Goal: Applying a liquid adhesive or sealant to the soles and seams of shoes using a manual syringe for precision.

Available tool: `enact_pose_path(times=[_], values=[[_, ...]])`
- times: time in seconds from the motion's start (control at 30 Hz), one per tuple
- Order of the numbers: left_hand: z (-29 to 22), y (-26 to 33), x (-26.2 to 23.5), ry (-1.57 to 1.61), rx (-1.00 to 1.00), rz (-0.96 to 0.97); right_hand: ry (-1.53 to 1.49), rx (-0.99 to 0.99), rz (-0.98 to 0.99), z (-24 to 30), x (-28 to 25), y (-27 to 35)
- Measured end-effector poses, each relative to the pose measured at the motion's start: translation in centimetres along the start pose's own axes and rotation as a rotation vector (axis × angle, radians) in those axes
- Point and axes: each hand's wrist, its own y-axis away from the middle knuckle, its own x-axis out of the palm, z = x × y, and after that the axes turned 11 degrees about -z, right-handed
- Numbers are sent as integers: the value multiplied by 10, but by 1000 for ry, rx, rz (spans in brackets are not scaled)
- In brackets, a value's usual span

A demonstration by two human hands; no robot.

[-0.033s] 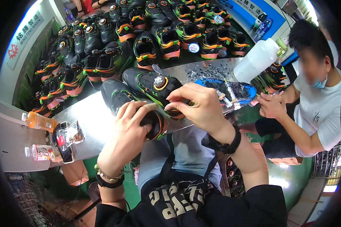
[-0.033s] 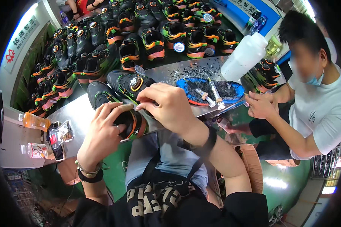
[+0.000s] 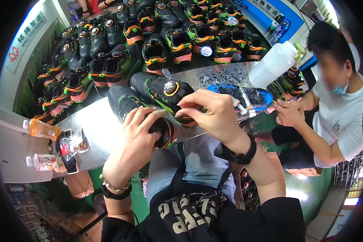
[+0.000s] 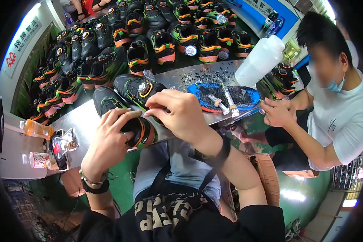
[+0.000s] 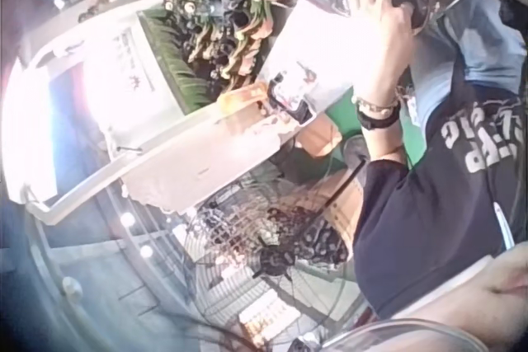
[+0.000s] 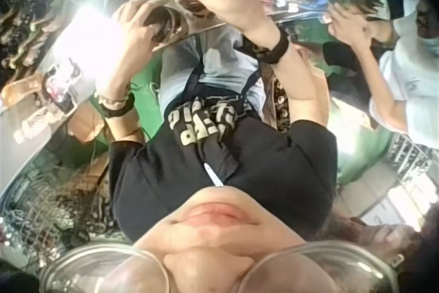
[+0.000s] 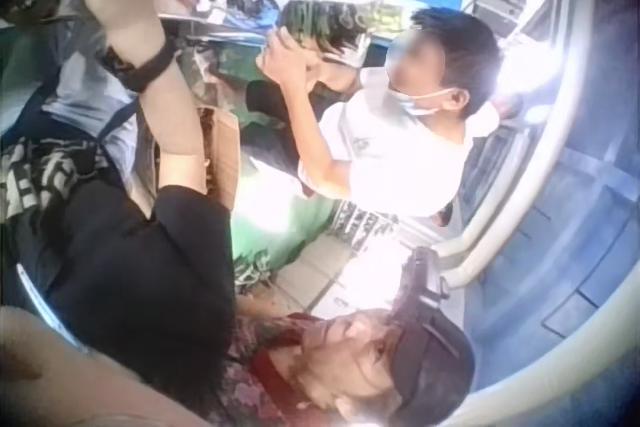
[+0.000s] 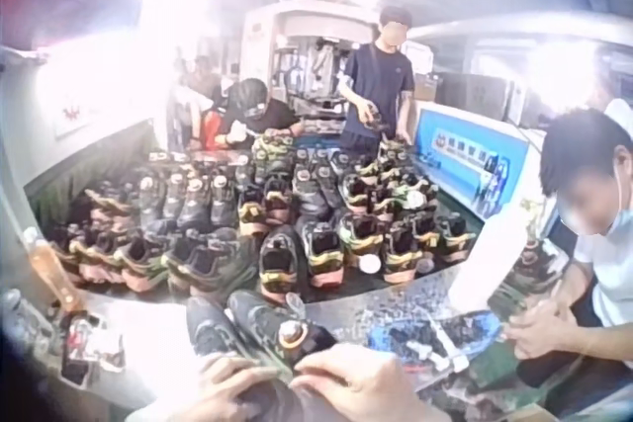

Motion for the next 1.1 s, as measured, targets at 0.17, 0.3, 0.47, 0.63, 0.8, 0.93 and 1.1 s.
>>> enact_pose_path(times=[0.17,0.3,0.47,0.63,0.8,0.93,1.1], values=[[7,-14,2,-17,-3,92,-286,431,-101,1,-10,17],[-1,-15,-6,6,-30,-7,-316,477,-171,8,-20,35],[-38,19,-16,180,26,-571,-650,654,-62,37,-27,69],[-44,47,17,252,170,-485,-832,870,155,57,-19,99],[-40,79,40,288,39,-512,-751,1029,225,64,-2,124],[-48,101,50,338,-39,-572,-794,1088,331,58,2,136],[-54,108,51,463,-97,-672,-1167,1335,310,48,7,140]])
